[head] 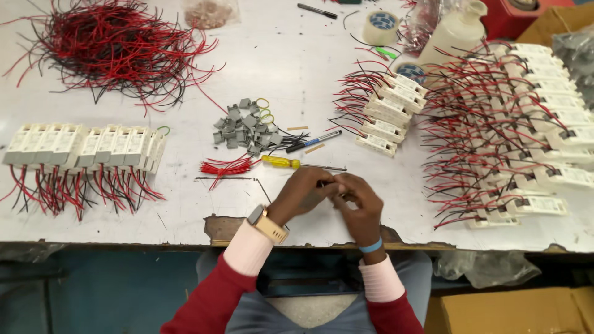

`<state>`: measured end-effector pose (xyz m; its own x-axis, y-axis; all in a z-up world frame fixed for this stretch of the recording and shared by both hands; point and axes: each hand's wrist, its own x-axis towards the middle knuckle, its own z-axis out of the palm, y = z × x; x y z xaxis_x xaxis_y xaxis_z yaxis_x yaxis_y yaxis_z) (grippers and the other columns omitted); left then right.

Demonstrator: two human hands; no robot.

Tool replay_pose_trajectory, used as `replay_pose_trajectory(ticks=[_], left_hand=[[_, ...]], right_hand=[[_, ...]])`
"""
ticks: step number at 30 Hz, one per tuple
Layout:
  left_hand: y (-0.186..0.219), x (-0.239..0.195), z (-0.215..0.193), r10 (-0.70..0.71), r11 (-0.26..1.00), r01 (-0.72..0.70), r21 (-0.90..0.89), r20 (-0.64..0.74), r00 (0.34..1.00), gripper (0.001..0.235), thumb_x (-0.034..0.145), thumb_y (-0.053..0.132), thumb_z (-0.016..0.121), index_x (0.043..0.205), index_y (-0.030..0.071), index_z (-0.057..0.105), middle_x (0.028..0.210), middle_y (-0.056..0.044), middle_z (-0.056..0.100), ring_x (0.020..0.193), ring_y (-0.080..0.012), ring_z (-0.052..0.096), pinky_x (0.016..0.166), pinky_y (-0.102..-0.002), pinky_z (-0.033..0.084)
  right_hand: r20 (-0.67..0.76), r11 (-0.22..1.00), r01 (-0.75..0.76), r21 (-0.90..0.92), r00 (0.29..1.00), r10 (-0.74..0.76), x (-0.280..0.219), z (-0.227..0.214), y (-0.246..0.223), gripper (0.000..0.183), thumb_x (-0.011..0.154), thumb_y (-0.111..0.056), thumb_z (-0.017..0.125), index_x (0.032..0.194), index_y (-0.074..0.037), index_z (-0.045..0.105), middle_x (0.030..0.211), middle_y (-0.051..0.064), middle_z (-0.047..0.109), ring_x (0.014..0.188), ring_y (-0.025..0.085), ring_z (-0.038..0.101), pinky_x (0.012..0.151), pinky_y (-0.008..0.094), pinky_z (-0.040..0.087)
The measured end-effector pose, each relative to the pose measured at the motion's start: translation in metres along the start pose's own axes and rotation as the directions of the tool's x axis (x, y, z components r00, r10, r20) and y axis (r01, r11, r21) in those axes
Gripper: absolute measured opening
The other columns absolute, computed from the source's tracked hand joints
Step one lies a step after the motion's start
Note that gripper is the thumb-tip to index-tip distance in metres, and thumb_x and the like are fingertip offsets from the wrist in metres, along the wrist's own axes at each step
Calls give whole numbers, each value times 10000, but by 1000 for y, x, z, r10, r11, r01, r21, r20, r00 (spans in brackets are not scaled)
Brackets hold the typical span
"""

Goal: The person repeatedly picks up white plastic electrical modules and red and black wires, inserts the wires into the modules, and places the assembled units into a row on the table. The person also handles small grey plastic clips and a screwdriver on the work surface.

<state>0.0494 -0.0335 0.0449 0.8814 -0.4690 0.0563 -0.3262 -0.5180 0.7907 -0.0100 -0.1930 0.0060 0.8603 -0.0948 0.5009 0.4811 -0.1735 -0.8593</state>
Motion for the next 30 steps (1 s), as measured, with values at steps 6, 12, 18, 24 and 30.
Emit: replay_pose_trajectory(ticks=[6, 12, 18, 24, 30], left_hand=[[15, 83, -1, 439, 884, -320, 342, -368, 820, 121, 892, 161, 710, 1000, 122, 748, 985, -48, 732, 965, -292, 657, 817, -425, 502], [-10, 161, 27, 561, 716, -313, 625, -247, 790, 156, 793, 108, 705, 948, 123, 707, 1065, -60, 674, 1109, -292, 594, 957, -463, 421], [-38, 173, 37, 531, 735, -316, 600, -219, 818, 94, 860, 74, 675, 953, 83, 688, 1032, -104, 641, 1071, -311, 584, 957, -442, 448], [-3, 103, 22, 391, 897, -268, 351, -353, 850, 84, 955, 126, 658, 960, 47, 687, 1037, -150, 611, 848, -357, 638, 716, -451, 494], [8, -13, 2, 73, 997, -77, 7, -407, 910, 117, 941, 173, 687, 967, 67, 729, 941, -79, 672, 702, -251, 678, 636, -347, 536]], right_hand=[[-169, 990, -140, -6, 976, 136, 10, 4, 18, 324, 924, -2, 756, 1237, -12, 678, 1103, 70, 752, 916, 102, 696, 740, 237, 580], [-338, 989, -120, 91, 930, 144, 8, -1, 35, 255, 854, 22, 791, 1006, -43, 597, 1154, 86, 757, 761, 49, 514, 710, 209, 469], [-310, 978, -119, 171, 936, 168, 6, 0, 51, 183, 855, 43, 790, 948, -5, 641, 1256, 118, 708, 889, 81, 638, 811, 243, 552], [-393, 984, -44, 174, 913, 110, 7, 0, 40, 186, 897, 10, 784, 1025, 11, 649, 1266, 134, 689, 1033, 130, 673, 917, 288, 567], [-454, 992, 50, -114, 886, -96, 5, -2, 11, 268, 909, -19, 800, 1133, -18, 651, 1271, 107, 695, 1117, 186, 640, 935, 304, 510]])
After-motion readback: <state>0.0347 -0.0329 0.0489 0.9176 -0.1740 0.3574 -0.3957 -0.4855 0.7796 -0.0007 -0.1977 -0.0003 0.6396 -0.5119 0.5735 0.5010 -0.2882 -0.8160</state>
